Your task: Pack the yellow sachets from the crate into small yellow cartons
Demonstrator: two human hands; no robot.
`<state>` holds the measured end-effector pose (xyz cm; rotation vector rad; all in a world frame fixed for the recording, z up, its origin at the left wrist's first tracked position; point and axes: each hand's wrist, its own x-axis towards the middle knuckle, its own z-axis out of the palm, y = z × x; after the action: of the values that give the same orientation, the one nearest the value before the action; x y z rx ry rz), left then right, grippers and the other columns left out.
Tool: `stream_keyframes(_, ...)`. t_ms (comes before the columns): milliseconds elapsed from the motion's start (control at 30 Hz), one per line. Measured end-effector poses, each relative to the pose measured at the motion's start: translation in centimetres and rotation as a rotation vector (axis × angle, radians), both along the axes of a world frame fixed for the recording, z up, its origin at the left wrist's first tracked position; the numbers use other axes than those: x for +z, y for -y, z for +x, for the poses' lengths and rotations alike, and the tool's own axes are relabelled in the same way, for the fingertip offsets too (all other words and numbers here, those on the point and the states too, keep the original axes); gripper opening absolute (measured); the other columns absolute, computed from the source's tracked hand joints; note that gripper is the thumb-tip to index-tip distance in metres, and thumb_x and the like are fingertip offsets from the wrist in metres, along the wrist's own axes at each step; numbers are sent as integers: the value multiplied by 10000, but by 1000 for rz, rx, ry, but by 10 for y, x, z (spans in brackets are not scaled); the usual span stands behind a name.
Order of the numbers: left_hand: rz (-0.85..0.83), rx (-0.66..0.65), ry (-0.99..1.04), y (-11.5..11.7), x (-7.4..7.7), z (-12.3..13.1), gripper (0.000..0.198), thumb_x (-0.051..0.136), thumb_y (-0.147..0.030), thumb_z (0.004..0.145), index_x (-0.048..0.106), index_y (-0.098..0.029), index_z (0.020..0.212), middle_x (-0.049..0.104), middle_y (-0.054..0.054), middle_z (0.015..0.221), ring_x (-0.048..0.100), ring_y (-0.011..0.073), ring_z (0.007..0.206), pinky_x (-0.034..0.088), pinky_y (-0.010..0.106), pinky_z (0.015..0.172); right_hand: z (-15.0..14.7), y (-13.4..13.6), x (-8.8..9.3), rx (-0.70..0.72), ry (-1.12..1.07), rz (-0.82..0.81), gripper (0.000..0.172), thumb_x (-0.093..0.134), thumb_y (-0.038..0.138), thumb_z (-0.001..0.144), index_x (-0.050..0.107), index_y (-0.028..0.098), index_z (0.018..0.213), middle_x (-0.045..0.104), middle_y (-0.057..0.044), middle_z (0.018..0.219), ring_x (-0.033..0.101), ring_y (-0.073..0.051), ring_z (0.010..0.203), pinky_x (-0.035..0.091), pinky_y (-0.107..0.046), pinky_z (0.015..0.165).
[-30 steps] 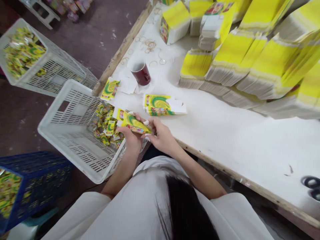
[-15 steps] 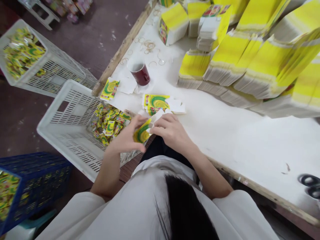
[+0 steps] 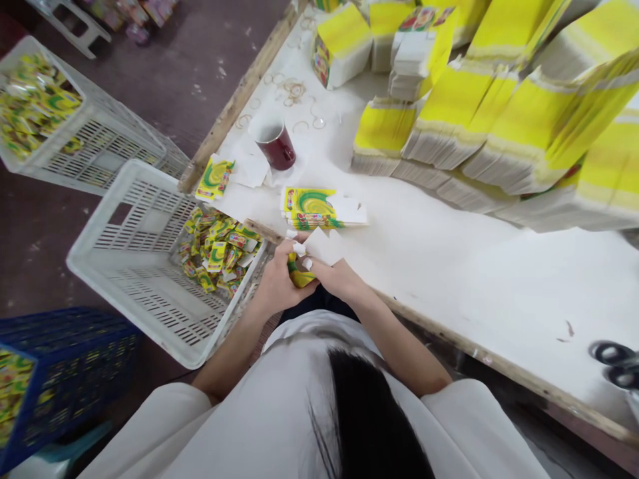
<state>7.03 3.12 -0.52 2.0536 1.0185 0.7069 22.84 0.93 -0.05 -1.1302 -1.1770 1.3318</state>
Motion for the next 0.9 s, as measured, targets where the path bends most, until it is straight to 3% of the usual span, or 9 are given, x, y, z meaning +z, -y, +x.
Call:
stream_keyframes(133, -58, 18, -79, -5, 3, -3, 647, 746, -215, 686, 408, -261, 1236, 635, 47, 1033, 676, 255, 869, 522, 352, 753, 3, 4, -3, 65, -36, 23, 566, 572, 533, 923, 523, 220, 1391, 650, -99, 1339, 613, -282, 1238, 497, -455, 1065)
stream_keyframes(233, -121, -20, -91, -8, -1, -2, 664, 718, -195, 692, 387, -242, 1266, 622, 42, 972, 669, 262, 845, 523, 365, 734, 2, 9, -7, 99, 159, 69, 573, 544, 444, 945, 454, 220, 1465, 567, -117, 1456, 548, -291, 1328, 453, -474, 1117)
stream_keyframes(300, -120, -15, -33, -8, -5, 0, 678, 727, -185, 680, 391, -235, 1267, 608, 77, 1074, 659, 282, 958, 528, 390, 800, 1, 10, -11, 53, 320, 126, 544, 508, 338, 955, 442, 229, 1484, 537, -111, 1490, 517, -277, 1368, 420, -475, 1154)
stream_keyframes(400, -78, 207, 76, -6, -10, 1, 784, 830, -229, 625, 394, -216, 1277, 532, 149, 1266, 586, 315, 1158, 493, 439, 946, 5, 8, -17, -81, 423, 203, 510, 462, 249, 960, 481, 239, 1470, 548, -91, 1485, 502, -271, 1389, 404, -476, 1177)
stream_keyframes(467, -143, 371, 132, -6, -10, -1, 813, 895, -304, 600, 423, -205, 1255, 562, 138, 1214, 604, 291, 1108, 496, 426, 941, 11, 5, -22, -231, 444, 213, 510, 442, 228, 972, 471, 252, 1480, 553, -88, 1482, 514, -282, 1380, 409, -500, 1171)
stream_keyframes(533, -325, 428, 245, -8, -8, -5, 681, 883, -372, 650, 485, -203, 1177, 629, 81, 1069, 651, 226, 954, 528, 370, 861, 16, 3, -27, -334, 478, 247, 527, 415, 214, 982, 436, 267, 1506, 547, -92, 1487, 522, -292, 1373, 415, -521, 1162)
stream_keyframes(600, -511, 440, 429, -11, -4, -9, 543, 851, -383, 707, 527, -201, 1103, 674, 36, 969, 675, 171, 846, 550, 315, 801, 18, 4, -30, -305, 547, 326, 541, 414, 199, 979, 426, 279, 1514, 525, -94, 1507, 508, -292, 1387, 427, -510, 1155)
stream_keyframes(700, -614, 510, 668, -17, 1, -11, 545, 889, -337, 664, 544, -207, 1065, 714, -9, 882, 693, 132, 744, 575, 271, 749, 19, 5, -34, -167, 646, 420, 514, 459, 188, 969, 490, 294, 1470, 482, -99, 1538, 493, -283, 1400, 476, -457, 1115)
stream_keyframes(900, -678, 545, 784, -24, 8, -11, 567, 934, -285, 587, 585, -204, 1027, 756, -15, 886, 724, 137, 720, 595, 251, 695, 26, 0, -42, -34, 692, 452, 331, 562, 291, 963, 653, 250, 1279, 510, -160, 1482, 550, -300, 1342, 543, -457, 1024)
